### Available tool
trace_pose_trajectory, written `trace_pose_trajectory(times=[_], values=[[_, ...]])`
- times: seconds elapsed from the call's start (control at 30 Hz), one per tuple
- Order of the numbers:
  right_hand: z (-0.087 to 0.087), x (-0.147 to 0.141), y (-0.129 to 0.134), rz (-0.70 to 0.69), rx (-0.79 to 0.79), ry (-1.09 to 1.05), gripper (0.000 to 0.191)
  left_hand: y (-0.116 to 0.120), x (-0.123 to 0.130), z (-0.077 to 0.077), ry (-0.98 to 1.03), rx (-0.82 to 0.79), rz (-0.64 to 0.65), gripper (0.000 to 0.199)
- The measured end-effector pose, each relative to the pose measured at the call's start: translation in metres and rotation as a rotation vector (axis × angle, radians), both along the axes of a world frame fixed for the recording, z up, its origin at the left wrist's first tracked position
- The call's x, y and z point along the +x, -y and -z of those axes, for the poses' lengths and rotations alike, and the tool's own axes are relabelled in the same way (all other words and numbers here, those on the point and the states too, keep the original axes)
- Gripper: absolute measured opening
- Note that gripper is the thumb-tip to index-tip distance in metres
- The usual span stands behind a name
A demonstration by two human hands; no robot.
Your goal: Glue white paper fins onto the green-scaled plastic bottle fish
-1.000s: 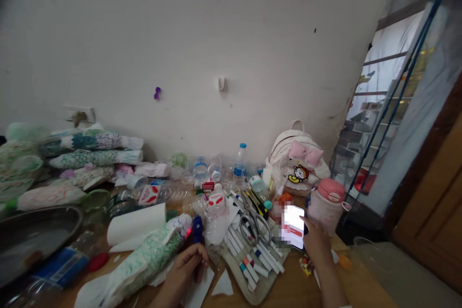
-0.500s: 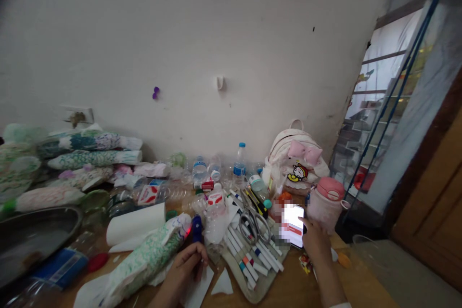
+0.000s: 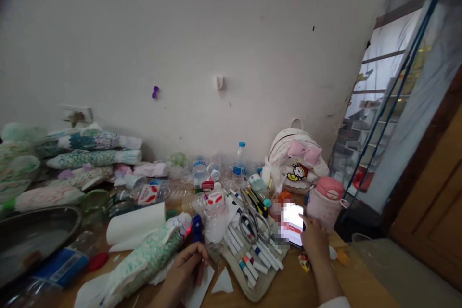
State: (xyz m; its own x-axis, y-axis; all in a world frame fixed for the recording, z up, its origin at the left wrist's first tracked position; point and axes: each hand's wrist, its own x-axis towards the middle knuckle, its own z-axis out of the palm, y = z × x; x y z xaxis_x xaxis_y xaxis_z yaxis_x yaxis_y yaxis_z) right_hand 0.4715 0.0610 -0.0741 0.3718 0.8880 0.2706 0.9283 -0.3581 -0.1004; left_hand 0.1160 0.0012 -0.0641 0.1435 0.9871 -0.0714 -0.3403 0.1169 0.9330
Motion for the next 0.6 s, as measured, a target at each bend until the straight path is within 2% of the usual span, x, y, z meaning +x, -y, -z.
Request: trace_pose_trajectory(times=[0.3,0.6], values=[[-0.003,0.001,-0.005,-0.029,0.025,-0.021,0.059,0.005,-0.001,-0.004,-0.04,0.006,0.014,0.022],[0.003,0.01,-0.01,-0.043,0.098,-0.124,0.058,0.007,-0.001,-0.006,-0.07,0.007,0.018,0.022]])
